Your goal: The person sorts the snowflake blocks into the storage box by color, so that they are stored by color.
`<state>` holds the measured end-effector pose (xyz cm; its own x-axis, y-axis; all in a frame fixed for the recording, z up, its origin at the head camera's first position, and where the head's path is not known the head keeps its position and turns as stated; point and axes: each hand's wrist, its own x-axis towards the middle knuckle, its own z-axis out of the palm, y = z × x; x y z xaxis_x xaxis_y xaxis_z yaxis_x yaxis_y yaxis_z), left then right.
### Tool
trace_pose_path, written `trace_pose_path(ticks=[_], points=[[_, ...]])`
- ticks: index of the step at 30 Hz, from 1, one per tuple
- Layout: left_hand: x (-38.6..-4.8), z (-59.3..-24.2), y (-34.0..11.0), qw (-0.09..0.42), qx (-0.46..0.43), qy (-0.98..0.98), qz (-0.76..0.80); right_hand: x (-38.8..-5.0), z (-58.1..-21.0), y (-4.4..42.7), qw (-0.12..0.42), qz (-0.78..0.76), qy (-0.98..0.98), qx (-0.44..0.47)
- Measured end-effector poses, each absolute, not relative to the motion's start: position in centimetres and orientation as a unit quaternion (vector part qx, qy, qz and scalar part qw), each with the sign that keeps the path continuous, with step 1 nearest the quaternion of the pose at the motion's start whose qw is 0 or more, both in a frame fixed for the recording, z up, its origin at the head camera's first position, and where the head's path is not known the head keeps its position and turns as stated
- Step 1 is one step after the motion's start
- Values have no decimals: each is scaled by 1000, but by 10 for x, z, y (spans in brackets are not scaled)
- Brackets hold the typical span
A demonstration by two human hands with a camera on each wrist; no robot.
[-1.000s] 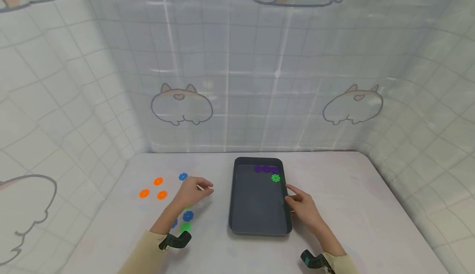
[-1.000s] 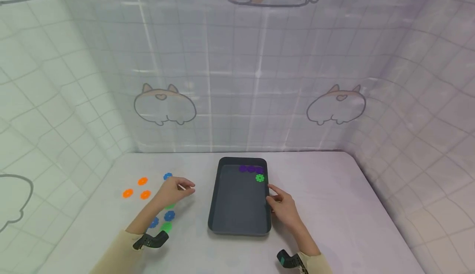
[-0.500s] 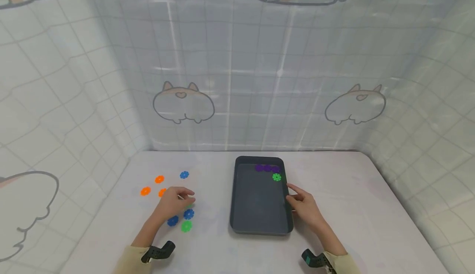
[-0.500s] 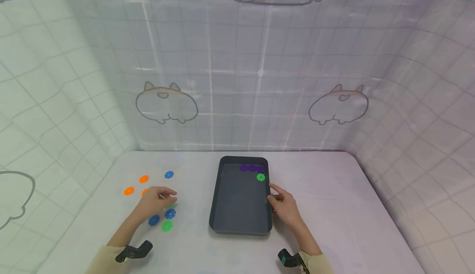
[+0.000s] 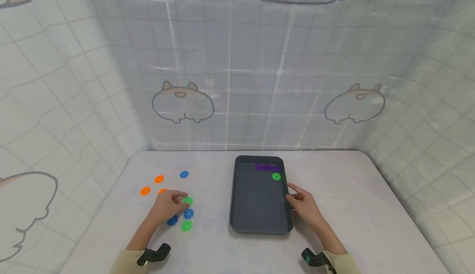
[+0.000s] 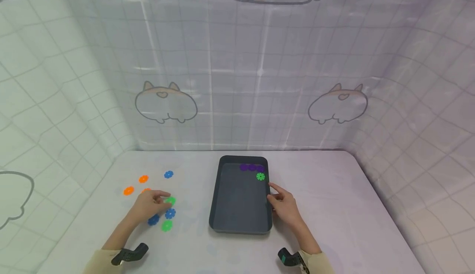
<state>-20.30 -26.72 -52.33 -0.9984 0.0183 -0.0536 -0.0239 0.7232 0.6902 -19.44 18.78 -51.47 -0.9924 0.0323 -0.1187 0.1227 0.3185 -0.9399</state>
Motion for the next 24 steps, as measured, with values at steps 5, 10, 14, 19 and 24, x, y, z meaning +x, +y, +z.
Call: trace_pose_path(ticks=[5,10,14,19,24], points=[[-204,-525,-268,22,6,932,362,-195,-514,188,36,-583,810,46],[-203,-525,-267,17,0,936,352,-195,-515,187,33,-583,811,47],[-205,-524,-267,13,-21,934,357,-195,-515,187,32,-585,809,45],[-206,-522,-267,5,-44,912,409,-195,-514,187,33,-585,809,47],[-205,-523,-258,13,-77,878,473,-194,-513,187,34,-578,814,49]])
